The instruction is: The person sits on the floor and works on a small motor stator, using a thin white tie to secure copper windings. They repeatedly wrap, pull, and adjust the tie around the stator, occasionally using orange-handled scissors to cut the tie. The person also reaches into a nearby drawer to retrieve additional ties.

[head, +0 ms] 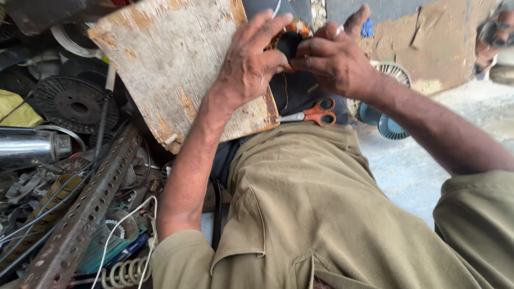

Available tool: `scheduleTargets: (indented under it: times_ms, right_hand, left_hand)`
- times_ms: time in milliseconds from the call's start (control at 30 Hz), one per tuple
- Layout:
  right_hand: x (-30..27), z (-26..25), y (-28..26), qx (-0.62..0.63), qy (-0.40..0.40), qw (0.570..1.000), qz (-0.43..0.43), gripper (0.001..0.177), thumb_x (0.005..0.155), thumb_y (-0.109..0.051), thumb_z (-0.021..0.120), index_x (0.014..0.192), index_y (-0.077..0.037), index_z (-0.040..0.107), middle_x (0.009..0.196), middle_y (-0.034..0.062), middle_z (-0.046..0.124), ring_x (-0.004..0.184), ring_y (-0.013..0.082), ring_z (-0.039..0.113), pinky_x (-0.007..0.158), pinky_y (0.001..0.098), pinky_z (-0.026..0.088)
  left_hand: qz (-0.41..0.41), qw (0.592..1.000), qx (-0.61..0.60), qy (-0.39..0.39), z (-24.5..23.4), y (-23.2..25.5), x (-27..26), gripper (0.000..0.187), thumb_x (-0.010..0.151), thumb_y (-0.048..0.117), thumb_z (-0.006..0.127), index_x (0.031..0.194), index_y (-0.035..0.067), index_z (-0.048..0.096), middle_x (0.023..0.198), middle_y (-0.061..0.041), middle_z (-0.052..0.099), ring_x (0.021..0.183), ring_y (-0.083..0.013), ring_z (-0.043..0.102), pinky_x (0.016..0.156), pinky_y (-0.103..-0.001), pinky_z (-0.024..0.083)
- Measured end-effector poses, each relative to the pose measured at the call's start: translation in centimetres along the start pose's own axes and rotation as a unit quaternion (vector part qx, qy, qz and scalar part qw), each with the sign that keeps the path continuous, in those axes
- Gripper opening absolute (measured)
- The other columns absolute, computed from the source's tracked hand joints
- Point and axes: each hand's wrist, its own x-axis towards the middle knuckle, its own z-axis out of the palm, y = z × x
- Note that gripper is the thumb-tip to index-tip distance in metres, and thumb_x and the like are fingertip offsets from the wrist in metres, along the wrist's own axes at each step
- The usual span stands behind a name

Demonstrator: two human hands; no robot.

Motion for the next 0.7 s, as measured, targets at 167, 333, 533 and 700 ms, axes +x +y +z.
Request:
scheduleTargets:
  times_ms: [167,333,533,700]
  right_hand:
    - [-0.5,-0.5,-0.6,0.057,0.036,0.997,0.043,0.030,0.093,-0.001,0.079,0.118,-0.016,0.080,0.129,0.0044,0.070,0.119,0.0276,0.060,0.128,0.0541,0.016]
    - [0.3,0.0,-1.8,0.064,0.089,0.992,0.062,0.029,0.095,0.000,0.081,0.120,-0.014,0.082,0.126,0.0040,0.072,0.119,0.0281,0.062,0.130,0.0639,0.000]
    - [0.0,-2.6,-4.4,0.190,0.148,0.955,0.175,0.041,0.095,-0.007,0.080,0.133,-0.013,0.067,0.143,0.0188,0.053,0.120,0.0291,0.059,0.113,0.0374,0.045]
    - [0.3,-3.2,-7.3,0.639,0.204,0.687,0.279,0.072,0.102,-0.015,0.075,0.162,-0.006,0.036,0.157,0.0146,0.048,0.141,0.0197,0.053,0.125,0.0360,0.042]
  left_hand:
    - [-0.085,0.983,-0.165,0.005,0.2,1.0,-0.6,0.097,0.079,0.022,0.096,0.154,0.021,0.035,0.167,-0.017,0.031,0.156,-0.0358,0.035,0.130,-0.045,0.037]
    - [-0.075,0.995,-0.051,0.036,2.1,2.0,1.0,0.131,0.064,0.027,0.102,0.162,0.012,0.017,0.159,-0.019,0.040,0.148,-0.0373,0.040,0.125,-0.052,0.038]
    - [-0.029,0.989,-0.098,0.110,0.7,2.7,2.3,0.117,0.071,0.022,0.104,0.157,0.009,0.025,0.151,-0.018,0.049,0.141,-0.0375,0.051,0.122,-0.047,0.047]
    - [0.041,0.975,-0.088,0.199,-0.9,5.8,0.9,0.108,0.088,0.019,0.103,0.159,0.013,0.022,0.157,-0.017,0.043,0.146,-0.0361,0.050,0.122,-0.044,0.050]
